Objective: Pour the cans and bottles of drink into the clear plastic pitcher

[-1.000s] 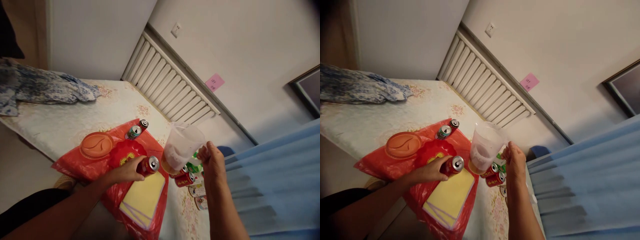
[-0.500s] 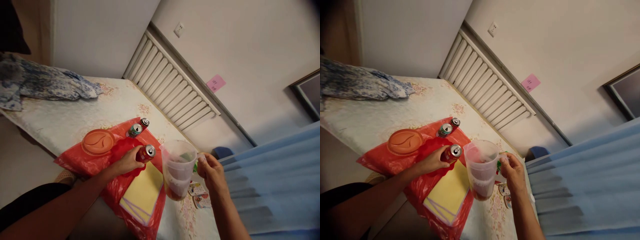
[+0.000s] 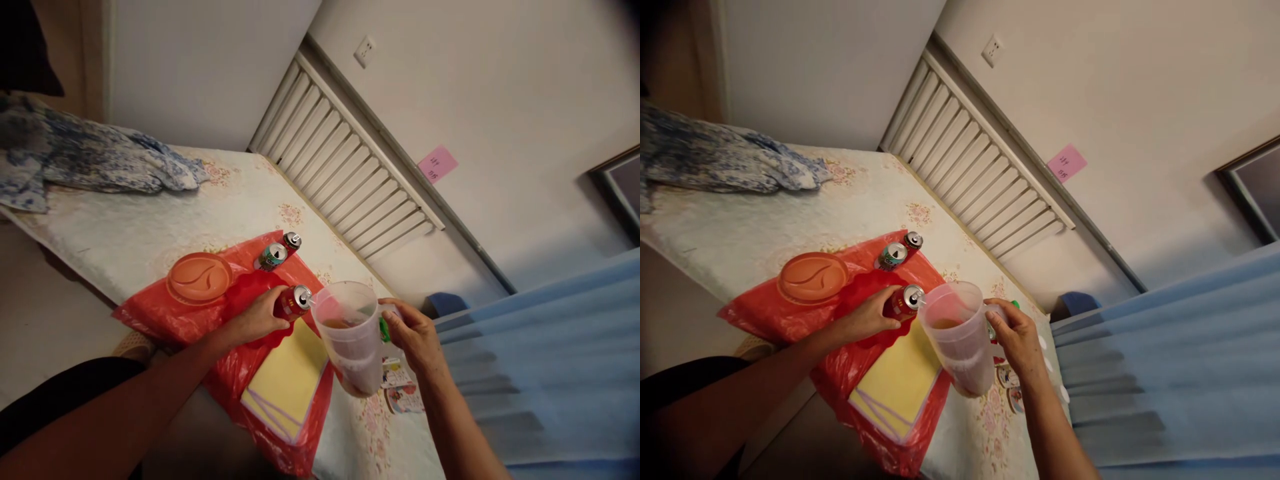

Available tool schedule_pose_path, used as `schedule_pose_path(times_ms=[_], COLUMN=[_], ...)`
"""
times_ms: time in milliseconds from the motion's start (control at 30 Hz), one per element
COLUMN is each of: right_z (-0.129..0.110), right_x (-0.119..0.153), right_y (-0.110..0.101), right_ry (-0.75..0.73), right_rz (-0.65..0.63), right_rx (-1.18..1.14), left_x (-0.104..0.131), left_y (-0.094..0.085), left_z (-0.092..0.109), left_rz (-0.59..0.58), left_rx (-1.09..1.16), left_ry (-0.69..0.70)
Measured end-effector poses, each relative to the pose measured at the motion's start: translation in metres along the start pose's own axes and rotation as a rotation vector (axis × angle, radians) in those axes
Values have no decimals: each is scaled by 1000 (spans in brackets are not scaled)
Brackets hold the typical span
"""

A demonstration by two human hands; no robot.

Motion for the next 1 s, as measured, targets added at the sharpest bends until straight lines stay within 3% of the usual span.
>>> schedule_pose_path(times_ms=[133, 367, 1000], right_z=[7, 3, -19], right_x=[-3, -4, -14], right_y=[2, 6, 15], right_ry=[119, 160, 54], right_rz=[-33, -57, -81], right_rx=[-65, -42, 56], left_x=[-1, -1, -2], left_y=[1, 2, 4], left_z=[-2, -3, -7], left_rz=[10, 9, 20], left_rx=[-1, -35, -85], left_ry=[-5, -12, -27])
Point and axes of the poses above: each hand's wrist, its own x-axis away from the middle knuckle, its own y-axis out of the palm, z = x × y, the point moved 8 cm from there along -x, towards the middle knuckle, and after that the axes turned 10 degrees about -x, right-handed, at the moved point
